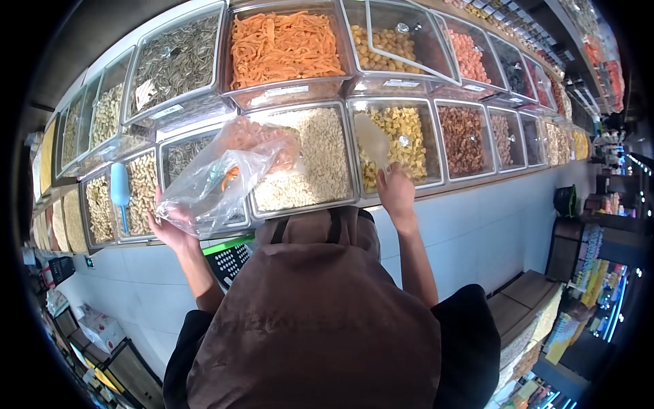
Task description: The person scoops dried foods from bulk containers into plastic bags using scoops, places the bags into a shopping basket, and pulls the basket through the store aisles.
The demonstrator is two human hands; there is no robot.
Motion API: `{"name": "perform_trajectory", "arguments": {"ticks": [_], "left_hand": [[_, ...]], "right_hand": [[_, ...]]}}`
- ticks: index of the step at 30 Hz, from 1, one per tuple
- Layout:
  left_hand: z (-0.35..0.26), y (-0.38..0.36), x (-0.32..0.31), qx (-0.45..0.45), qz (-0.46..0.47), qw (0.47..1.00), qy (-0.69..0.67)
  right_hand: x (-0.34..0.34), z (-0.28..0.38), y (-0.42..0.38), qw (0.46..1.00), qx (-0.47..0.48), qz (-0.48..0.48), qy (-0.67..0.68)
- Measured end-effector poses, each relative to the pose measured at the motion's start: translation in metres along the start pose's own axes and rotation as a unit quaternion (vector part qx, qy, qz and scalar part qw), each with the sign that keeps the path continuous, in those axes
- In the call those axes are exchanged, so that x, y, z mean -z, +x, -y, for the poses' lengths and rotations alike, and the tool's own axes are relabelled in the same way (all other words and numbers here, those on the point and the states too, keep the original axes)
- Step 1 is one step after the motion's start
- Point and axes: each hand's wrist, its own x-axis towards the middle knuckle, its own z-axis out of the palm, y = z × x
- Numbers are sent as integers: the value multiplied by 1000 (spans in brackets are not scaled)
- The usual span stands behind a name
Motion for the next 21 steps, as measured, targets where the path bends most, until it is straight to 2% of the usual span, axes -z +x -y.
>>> {"name": "perform_trajectory", "arguments": {"ticks": [2,3,4,6,9,13,14,16,18,19,21], "left_hand": [[0,-3,14,2,-19,999,42],[5,-8,0,-7,-116,990,84],[10,9,48,1,-134,985,110],[17,16,106,37,-65,982,176],[30,-4,101,5,-75,973,218],[43,-16,107,23,-125,950,286],[44,-19,103,23,-125,949,287],[42,-23,88,22,-114,947,299],[43,-20,92,24,-99,942,319],[43,-18,89,23,-75,938,337],[47,-13,86,30,-46,935,351]], "right_hand": [[-17,0,6,1000,-21,-12,11],[-24,2,10,1000,-15,-10,14],[-29,4,14,1000,-21,-16,-1],[-37,7,22,1000,-21,-20,-12],[-42,8,30,999,-21,-13,-32],[-35,11,35,999,-5,-10,-35],[-33,13,33,998,15,-39,-46],[-29,17,30,996,31,-66,-54],[-24,18,27,989,101,-90,-50],[-22,21,22,990,98,-89,-46],[-22,27,11,987,136,-86,19]]}}
